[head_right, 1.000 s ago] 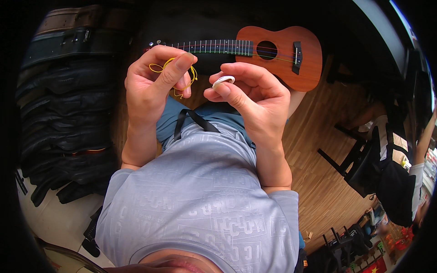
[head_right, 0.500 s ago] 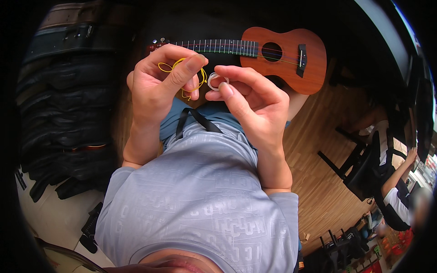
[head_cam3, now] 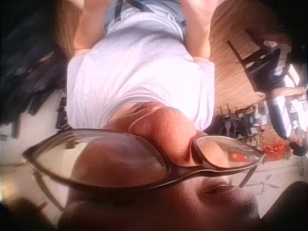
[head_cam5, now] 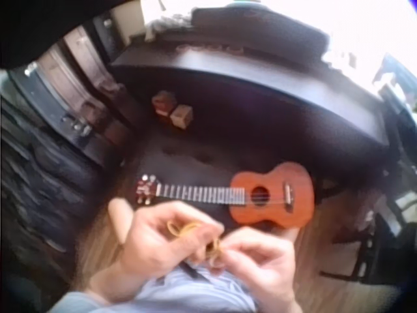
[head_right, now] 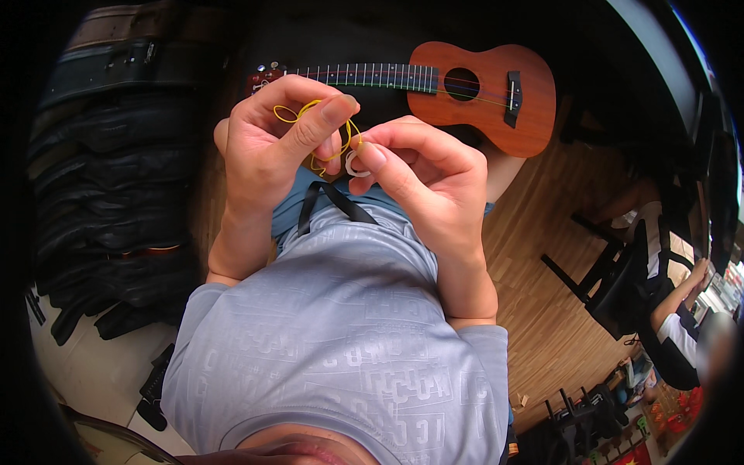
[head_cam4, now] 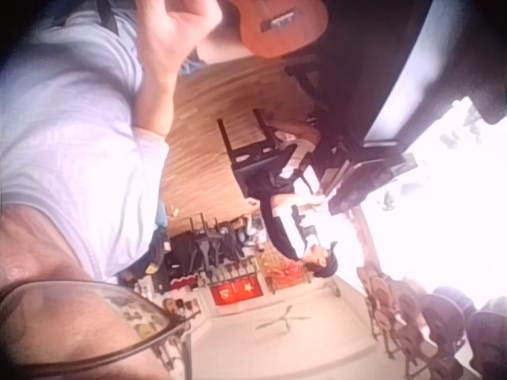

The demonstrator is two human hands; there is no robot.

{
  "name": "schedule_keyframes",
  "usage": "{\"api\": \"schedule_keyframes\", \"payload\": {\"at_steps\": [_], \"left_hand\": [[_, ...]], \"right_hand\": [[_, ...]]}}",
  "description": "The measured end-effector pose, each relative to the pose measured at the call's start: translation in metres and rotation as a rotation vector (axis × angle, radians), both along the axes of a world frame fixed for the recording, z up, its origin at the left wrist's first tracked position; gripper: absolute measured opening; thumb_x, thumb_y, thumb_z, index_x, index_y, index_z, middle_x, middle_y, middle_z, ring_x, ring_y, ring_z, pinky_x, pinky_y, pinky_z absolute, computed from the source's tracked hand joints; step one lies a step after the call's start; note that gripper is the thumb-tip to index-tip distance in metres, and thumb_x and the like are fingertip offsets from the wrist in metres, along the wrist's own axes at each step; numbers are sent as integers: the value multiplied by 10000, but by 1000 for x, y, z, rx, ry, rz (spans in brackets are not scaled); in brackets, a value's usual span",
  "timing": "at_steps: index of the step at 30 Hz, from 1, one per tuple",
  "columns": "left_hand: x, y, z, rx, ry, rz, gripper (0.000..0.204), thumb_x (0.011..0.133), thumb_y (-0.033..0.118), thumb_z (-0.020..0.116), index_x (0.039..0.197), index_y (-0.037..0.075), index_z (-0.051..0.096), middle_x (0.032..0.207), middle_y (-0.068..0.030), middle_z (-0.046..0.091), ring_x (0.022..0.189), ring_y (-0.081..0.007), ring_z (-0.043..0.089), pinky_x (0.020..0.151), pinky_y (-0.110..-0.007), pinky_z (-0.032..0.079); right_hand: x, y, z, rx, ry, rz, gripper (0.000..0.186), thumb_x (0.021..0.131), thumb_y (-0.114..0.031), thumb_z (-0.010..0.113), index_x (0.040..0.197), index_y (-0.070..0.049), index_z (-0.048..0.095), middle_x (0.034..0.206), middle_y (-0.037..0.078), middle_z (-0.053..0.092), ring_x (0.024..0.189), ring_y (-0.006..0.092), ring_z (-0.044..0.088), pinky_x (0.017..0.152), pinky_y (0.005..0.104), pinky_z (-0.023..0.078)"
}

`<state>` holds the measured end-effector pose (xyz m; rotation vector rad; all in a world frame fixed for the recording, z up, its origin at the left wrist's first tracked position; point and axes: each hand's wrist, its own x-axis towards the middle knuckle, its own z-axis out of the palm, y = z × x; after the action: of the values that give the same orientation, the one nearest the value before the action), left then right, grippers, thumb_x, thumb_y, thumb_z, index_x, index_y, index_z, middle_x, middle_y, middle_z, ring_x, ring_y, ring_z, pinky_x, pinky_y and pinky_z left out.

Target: The person sits on the floor with a ukulele on their lap, picks up a yellow rubber band, stretches and manipulates it with both hands, then threads it through the soundhole and ties it to the bridge area.

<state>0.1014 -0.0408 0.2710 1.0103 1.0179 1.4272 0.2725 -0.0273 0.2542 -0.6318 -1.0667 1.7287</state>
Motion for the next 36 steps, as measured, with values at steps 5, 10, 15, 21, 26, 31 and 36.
{"api": "schedule_keyframes", "payload": {"at_steps": [5,10,15,21,26,31,36], "left_hand": [[2,0,3,-49,-20,-20,118,914,117,720,932,1,709,617,-25,625,503,-77,585,460,-209,463],[3,-1,7,-72,-24,-15,123,912,128,724,915,7,705,608,-21,621,493,-75,580,455,-205,455],[4,-2,5,-51,-40,-15,127,915,133,722,926,7,708,614,-22,623,498,-74,581,454,-204,450],[4,-1,3,-35,-60,-34,146,918,147,719,947,4,712,626,-24,627,515,-71,583,466,-203,455],[3,1,0,-14,-94,-73,150,916,141,714,968,1,713,668,-32,644,546,-71,591,479,-198,465],[2,3,-3,29,-97,-94,138,910,116,713,972,-7,712,744,-56,665,594,-78,611,498,-197,492],[2,2,-3,52,-86,-87,139,906,107,716,965,-19,708,787,-74,670,624,-79,617,510,-202,506]], "right_hand": [[1,0,1,-69,115,23,116,913,28,652,1016,71,684,941,133,674,797,189,684,648,308,617],[2,0,4,-117,138,26,110,912,12,661,1006,62,687,937,126,674,791,179,682,641,304,621],[3,0,4,-122,145,27,108,910,7,665,1003,58,686,938,123,674,796,171,681,641,298,621],[2,-1,5,-105,151,18,105,904,23,664,1002,58,683,946,125,672,796,171,681,646,293,618],[3,0,7,-93,137,34,103,898,38,665,996,64,680,946,134,669,774,181,681,657,290,608],[4,-1,9,-75,117,28,106,891,46,668,994,70,677,939,140,666,760,185,680,660,291,603],[3,-1,10,-74,117,31,108,887,61,662,994,75,675,942,143,663,763,184,675,678,289,596]]}}
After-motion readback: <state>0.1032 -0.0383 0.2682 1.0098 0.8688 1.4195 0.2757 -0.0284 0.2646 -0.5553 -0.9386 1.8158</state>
